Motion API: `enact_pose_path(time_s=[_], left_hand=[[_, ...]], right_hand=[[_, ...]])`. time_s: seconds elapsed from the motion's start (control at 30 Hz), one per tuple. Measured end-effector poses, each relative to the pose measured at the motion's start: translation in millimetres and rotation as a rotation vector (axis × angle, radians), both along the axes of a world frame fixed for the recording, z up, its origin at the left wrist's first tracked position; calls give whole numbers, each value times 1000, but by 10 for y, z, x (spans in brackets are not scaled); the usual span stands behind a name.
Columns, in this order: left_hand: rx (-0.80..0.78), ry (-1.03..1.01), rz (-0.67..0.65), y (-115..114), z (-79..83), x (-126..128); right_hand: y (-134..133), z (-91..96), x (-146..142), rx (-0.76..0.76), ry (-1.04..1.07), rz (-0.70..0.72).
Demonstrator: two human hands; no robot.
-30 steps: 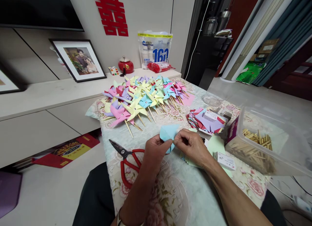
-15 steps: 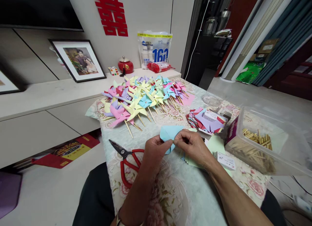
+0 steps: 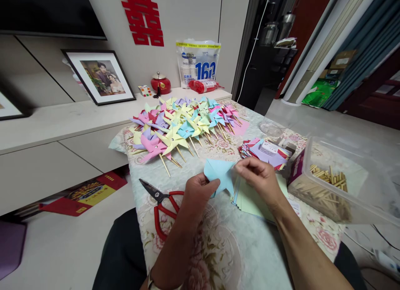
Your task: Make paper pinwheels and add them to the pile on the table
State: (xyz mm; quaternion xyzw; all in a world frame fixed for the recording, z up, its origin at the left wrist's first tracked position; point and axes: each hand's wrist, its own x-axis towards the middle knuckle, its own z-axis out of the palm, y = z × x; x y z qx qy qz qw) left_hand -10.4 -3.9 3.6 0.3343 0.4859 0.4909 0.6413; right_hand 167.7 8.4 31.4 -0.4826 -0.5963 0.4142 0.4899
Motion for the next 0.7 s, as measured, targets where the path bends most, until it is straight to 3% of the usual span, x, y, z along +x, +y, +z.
enact_pose_path(time_s=[0.1, 0.33, 0.5, 0.7], left_hand=[[-2, 15, -80, -11, 51, -21], [58, 63, -306, -31, 94, -71], [85, 152, -364, -26, 118, -80], [123, 349, -349, -21, 119, -74]], right_hand=[[45, 13, 106, 107, 129, -57], [-10, 81, 112, -71, -62, 329], [-54, 144, 51, -71, -323, 333], [-49, 131, 27, -57, -382, 350]])
